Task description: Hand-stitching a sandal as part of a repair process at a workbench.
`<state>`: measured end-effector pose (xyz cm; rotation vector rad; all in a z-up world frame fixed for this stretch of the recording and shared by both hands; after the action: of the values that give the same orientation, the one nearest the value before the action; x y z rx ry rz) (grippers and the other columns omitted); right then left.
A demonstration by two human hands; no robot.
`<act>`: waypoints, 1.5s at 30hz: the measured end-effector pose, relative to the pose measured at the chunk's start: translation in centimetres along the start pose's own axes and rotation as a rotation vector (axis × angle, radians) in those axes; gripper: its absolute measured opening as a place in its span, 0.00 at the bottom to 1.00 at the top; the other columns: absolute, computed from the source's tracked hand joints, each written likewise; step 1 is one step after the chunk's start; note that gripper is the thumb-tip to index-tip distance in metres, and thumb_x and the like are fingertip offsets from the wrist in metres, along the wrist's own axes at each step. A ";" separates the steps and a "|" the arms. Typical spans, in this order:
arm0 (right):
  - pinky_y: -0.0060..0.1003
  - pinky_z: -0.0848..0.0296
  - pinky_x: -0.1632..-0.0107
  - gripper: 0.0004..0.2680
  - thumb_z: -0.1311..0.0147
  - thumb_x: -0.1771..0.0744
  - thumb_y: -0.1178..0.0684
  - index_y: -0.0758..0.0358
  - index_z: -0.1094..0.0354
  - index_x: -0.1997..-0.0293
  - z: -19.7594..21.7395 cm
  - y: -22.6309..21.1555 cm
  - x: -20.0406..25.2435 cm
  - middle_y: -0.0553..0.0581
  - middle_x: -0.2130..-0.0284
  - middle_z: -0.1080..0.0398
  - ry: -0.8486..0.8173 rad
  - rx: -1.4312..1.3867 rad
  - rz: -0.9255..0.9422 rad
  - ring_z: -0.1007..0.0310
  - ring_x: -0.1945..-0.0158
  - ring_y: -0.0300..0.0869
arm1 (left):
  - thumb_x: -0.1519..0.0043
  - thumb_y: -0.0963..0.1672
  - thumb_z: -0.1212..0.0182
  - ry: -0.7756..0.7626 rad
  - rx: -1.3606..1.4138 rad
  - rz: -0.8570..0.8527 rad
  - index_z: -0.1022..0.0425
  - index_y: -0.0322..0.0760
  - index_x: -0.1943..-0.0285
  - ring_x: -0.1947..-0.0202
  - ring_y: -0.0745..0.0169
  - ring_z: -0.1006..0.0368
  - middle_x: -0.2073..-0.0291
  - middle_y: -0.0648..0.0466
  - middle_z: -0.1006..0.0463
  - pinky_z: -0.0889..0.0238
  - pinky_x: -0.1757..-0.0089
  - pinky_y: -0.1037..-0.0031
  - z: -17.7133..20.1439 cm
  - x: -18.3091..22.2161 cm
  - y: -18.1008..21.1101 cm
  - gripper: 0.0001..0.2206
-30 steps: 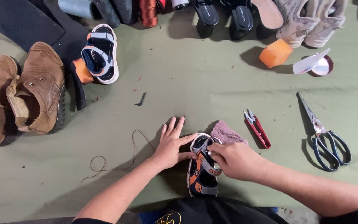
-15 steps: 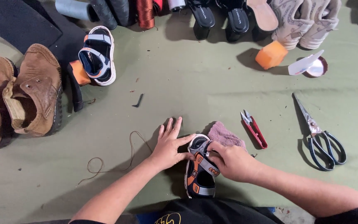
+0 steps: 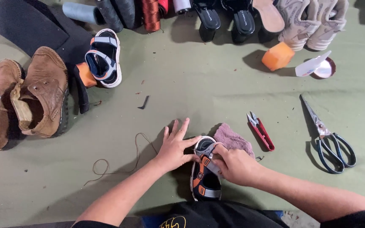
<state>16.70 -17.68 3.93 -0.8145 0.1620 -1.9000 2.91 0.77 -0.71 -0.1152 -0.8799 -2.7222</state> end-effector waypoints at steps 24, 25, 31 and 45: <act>0.42 0.22 0.63 0.16 0.42 0.37 0.36 0.42 0.27 0.47 2.1 -1.0 5.5 0.38 0.55 0.22 0.458 -0.034 -0.138 0.22 0.60 0.38 | 0.38 0.48 0.36 0.237 0.025 -0.069 0.17 0.45 0.65 0.26 0.30 0.53 0.30 0.42 0.36 0.61 0.35 0.38 -0.8 10.9 -0.8 0.07; 0.39 0.22 0.63 0.17 0.39 0.38 0.35 0.43 0.25 0.47 2.9 -1.2 5.9 0.41 0.56 0.22 0.489 -0.054 -0.137 0.22 0.68 0.37 | 0.38 0.46 0.36 0.256 0.020 -0.112 0.20 0.40 0.71 0.26 0.29 0.52 0.33 0.43 0.32 0.58 0.35 0.37 -1.1 10.6 -0.6 0.10; 0.32 0.23 0.55 0.11 0.39 0.34 0.51 0.65 0.25 0.50 6.9 -0.4 9.6 0.54 0.63 0.23 0.828 -0.204 0.209 0.24 0.61 0.37 | 0.37 0.41 0.47 0.172 0.137 0.058 0.27 0.41 0.60 0.61 0.49 0.24 0.63 0.54 0.19 0.32 0.63 0.59 -1.1 10.4 -2.4 0.03; 0.34 0.24 0.58 0.07 0.37 0.35 0.54 0.61 0.23 0.55 3.4 0.2 8.9 0.54 0.66 0.22 0.803 -0.292 0.202 0.22 0.62 0.42 | 0.39 0.50 0.37 -0.135 0.090 0.208 0.20 0.49 0.53 0.53 0.51 0.29 0.62 0.56 0.29 0.33 0.56 0.60 0.0 11.0 -0.2 0.10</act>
<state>16.59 -24.50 10.57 -0.1599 0.9911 -1.9316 -7.71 -1.71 0.91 -0.3556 -0.9672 -2.5015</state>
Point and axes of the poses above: each hand's wrist, its own x-axis away from the middle knuckle, its own z-axis out of the back of the hand, y = z × x, the point moved 3 cm from there along -x, towards the middle knuckle
